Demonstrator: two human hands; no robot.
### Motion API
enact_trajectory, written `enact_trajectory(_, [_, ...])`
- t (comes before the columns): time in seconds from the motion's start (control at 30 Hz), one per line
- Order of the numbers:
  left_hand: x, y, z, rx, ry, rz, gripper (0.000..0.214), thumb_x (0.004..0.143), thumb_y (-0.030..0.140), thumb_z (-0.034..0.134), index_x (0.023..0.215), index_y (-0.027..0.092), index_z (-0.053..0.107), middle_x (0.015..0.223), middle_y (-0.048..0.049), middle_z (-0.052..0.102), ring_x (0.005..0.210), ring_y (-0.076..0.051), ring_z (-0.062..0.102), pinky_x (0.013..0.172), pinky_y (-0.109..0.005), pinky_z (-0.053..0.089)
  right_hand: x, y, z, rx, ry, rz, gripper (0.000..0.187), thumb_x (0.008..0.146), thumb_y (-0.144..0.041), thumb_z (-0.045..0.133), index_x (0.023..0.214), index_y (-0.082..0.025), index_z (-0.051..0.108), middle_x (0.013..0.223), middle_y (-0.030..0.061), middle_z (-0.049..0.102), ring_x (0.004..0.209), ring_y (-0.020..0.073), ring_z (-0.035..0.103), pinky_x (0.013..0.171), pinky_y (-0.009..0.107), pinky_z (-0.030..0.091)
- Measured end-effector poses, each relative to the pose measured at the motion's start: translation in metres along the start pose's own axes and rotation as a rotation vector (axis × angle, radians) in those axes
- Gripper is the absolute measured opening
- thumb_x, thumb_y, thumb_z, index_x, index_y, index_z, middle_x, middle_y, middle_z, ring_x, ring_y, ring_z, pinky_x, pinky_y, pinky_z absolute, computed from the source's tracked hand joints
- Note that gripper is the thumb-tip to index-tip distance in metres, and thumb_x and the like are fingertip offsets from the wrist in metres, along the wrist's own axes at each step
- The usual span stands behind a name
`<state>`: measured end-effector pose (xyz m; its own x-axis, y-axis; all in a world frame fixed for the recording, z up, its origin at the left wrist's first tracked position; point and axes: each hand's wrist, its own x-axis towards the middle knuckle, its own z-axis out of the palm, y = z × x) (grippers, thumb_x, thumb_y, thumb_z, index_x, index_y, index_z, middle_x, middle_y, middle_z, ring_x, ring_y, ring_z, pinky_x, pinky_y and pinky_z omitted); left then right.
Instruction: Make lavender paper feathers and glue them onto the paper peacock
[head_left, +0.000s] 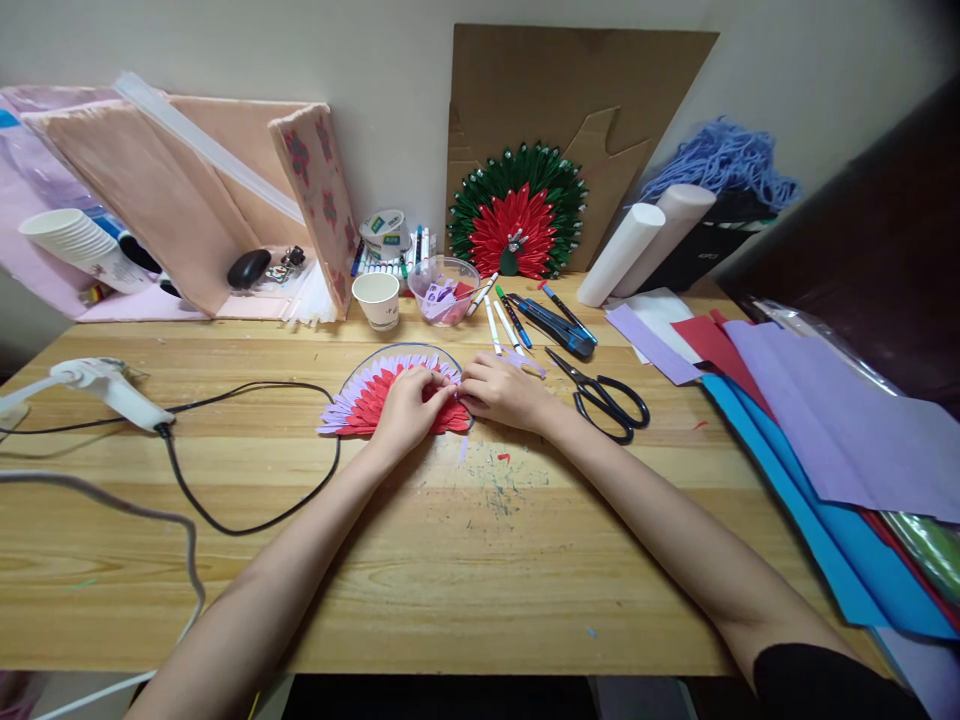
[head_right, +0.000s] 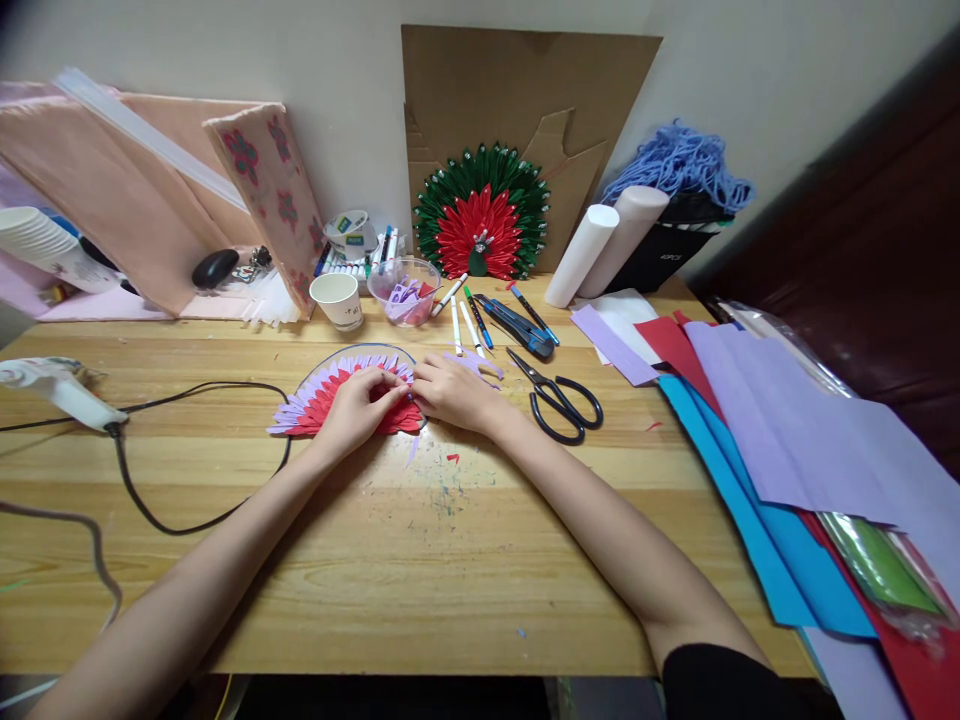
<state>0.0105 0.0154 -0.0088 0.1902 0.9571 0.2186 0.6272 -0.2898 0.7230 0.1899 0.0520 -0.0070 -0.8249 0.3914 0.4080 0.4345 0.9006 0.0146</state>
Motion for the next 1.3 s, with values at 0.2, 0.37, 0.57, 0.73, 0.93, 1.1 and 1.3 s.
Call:
enact_trajectory(0.2, [-0.0005,0.0013,-0.0002,0.007,0.009,-0.017,0.013,0.08,0.029,0.056,0.074,0.019,0.06,0.076,-0.0023,0.064,0.077,-0.018,0.056,0.074,-0.031,0.041,0.0018,-0.0049,0.0005,-0.086,-0.022,-0.017,0.019,0.086,-0.015,0.048,0.073,-0.013,0.061,0.076,0.0077,0.058,0.074,0.0187,0.046,0.063,0.031,0.039])
enact_trajectory(0.37, [0.0003,0.0007,-0.0002,0.003,0.011,0.001,0.013,0.08,0.028,0.056,0.074,0.018,0.06,0.077,-0.003,0.064,0.076,-0.018,0.055,0.074,-0.031,0.041,0.0035,-0.008,-0.0001,-0.093,-0.027,0.019,0.019,0.085,-0.012,0.048,0.071,-0.013,0.06,0.075,0.0073,0.058,0.074,0.0186,0.046,0.064,0.031,0.04])
enact_trajectory(0.57, [-0.0002,-0.0016,0.0006,0.005,0.011,0.005,0.014,0.081,0.029,0.055,0.075,0.018,0.06,0.078,-0.0033,0.064,0.077,-0.018,0.055,0.074,-0.031,0.041,0.0019,-0.0055,0.0022,-0.085,-0.002,0.017,0.018,0.084,-0.015,0.049,0.071,-0.013,0.06,0.076,0.0077,0.058,0.076,0.0192,0.046,0.066,0.031,0.04])
enact_trajectory(0.73, [-0.0001,-0.0019,0.0006,0.008,0.007,-0.001,0.013,0.081,0.029,0.055,0.075,0.018,0.06,0.078,-0.0033,0.064,0.077,-0.018,0.056,0.075,-0.031,0.041,0.0007,-0.0042,0.0019,-0.067,0.002,-0.015,0.019,0.086,-0.015,0.047,0.074,-0.013,0.061,0.076,0.008,0.058,0.075,0.0192,0.046,0.065,0.031,0.04])
enact_trajectory(0.93, [0.0002,-0.0022,0.0012,0.002,0.009,-0.006,0.014,0.081,0.029,0.055,0.075,0.018,0.06,0.078,-0.0035,0.064,0.077,-0.018,0.056,0.075,-0.032,0.042,0.0023,-0.0076,0.0014,-0.098,-0.021,-0.019,0.021,0.087,-0.012,0.045,0.073,-0.011,0.061,0.076,0.009,0.059,0.075,0.0195,0.046,0.064,0.031,0.04])
enact_trajectory(1.1, [0.0005,-0.0033,0.0016,0.001,0.009,-0.005,0.013,0.081,0.029,0.055,0.075,0.018,0.06,0.078,-0.0034,0.064,0.077,-0.018,0.056,0.075,-0.031,0.042,0.0026,-0.008,0.0041,-0.046,-0.025,0.017,0.021,0.087,-0.013,0.045,0.074,-0.012,0.06,0.076,0.0096,0.057,0.077,0.02,0.047,0.065,0.033,0.04])
enact_trajectory(1.3, [0.0003,-0.0022,0.0011,-0.007,0.015,-0.002,0.013,0.08,0.028,0.055,0.075,0.018,0.06,0.078,-0.0034,0.064,0.077,-0.018,0.056,0.074,-0.031,0.042,0.0018,-0.0063,0.0039,-0.069,0.009,-0.017,0.02,0.087,-0.012,0.044,0.075,-0.011,0.061,0.076,0.009,0.058,0.076,0.0197,0.047,0.065,0.033,0.041])
